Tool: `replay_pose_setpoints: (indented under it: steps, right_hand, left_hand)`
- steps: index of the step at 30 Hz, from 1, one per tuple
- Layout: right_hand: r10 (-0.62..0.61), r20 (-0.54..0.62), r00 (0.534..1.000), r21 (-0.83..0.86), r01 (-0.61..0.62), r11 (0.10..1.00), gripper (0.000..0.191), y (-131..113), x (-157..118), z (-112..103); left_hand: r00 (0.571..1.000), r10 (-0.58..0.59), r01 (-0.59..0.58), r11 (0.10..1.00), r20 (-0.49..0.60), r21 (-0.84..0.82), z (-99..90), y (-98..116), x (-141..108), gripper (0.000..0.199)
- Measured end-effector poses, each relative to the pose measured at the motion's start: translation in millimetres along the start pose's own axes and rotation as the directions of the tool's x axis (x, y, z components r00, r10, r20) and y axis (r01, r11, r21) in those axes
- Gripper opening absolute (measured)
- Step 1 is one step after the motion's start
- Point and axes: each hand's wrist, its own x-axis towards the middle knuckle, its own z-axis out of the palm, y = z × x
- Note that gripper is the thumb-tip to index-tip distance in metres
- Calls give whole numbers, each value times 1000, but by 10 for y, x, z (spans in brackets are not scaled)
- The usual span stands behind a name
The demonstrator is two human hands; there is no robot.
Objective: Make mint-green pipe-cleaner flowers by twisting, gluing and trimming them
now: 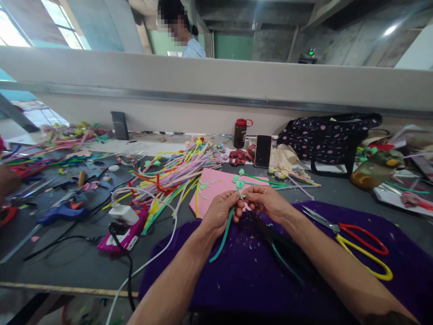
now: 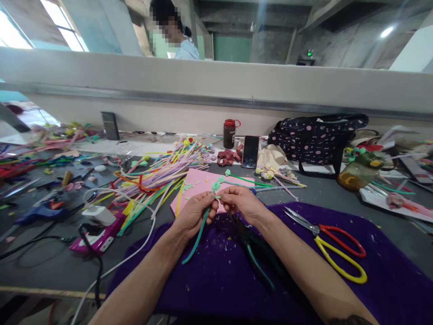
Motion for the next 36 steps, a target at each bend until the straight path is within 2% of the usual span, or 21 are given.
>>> replay_pose_setpoints:
  steps: [5,10,21,29,36]
  right_hand:
    - [28,-5,1000,46,-28,999,21,6,12,8]
    - [-6,58,998,83,1,997,22,15,0,9]
    - [-45,110,993,208,22,978,20,74,50,-7]
    - [4,110,994,162,-21,987,24,67,55,-29]
    - [-34,-38,999,105,38,994,27,93,53,46]
  left_hand:
    - [1000,20,-20,1000,18,-6,5,-6,0,26]
    - [999,34,-33,999,26,-23,24,-17,-9,27]
    - [1000,20,-20,998,6,-66,66,-21,-19,25]
    - [1000,0,1,999,20,-48,51,-49,-7,25]
    - [998,15,-20,997,-62,-77,49,-50,-2,26]
